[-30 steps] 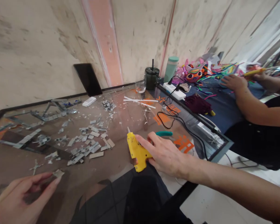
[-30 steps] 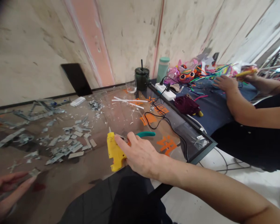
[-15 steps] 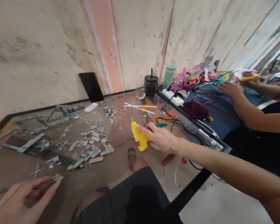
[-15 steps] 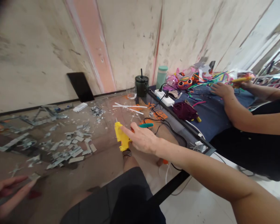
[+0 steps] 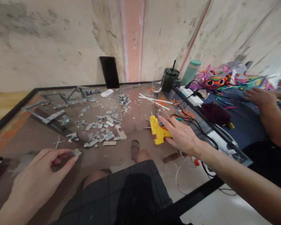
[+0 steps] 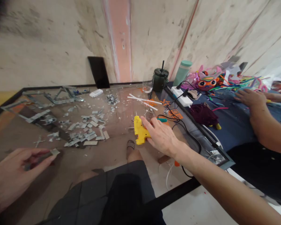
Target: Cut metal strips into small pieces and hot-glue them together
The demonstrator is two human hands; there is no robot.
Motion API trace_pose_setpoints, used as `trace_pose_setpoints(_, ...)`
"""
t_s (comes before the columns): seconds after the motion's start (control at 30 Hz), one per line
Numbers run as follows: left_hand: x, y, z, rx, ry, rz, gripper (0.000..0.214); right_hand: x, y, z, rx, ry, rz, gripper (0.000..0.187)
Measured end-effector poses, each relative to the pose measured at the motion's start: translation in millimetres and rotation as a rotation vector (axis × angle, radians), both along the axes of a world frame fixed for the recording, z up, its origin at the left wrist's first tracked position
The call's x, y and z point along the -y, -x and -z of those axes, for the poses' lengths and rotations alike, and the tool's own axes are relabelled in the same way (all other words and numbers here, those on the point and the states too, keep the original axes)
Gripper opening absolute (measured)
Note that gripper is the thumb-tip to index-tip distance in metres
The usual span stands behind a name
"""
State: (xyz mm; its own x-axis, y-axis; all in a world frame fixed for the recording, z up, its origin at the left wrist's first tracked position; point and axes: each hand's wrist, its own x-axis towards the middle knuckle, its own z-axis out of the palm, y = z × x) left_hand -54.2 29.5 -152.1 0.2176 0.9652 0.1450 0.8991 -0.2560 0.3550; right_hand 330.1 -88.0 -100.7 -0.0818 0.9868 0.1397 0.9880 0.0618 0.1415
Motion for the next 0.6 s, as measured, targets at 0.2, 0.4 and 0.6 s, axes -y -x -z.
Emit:
trace_pose_setpoints(0.2, 18, -22, -30.7, -0.058, 0.049, 0.055, 0.028, 6, 7, -4.5, 0.092, 0.020, 0.041, 0.062)
trace_pose_setpoints(0.4, 17, -17, -19.1, -0.034, -0.074, 0.093, 0.021, 10, 0, -1.1, 0.132, 0.006, -0.025, 0.061)
trace_pose_setpoints(0.6, 18, -15, -16.7, -0.032, -0.112, 0.131, 0.018, 14, 11, -18.3, 0.143, -0.090, -0.084, 0.067)
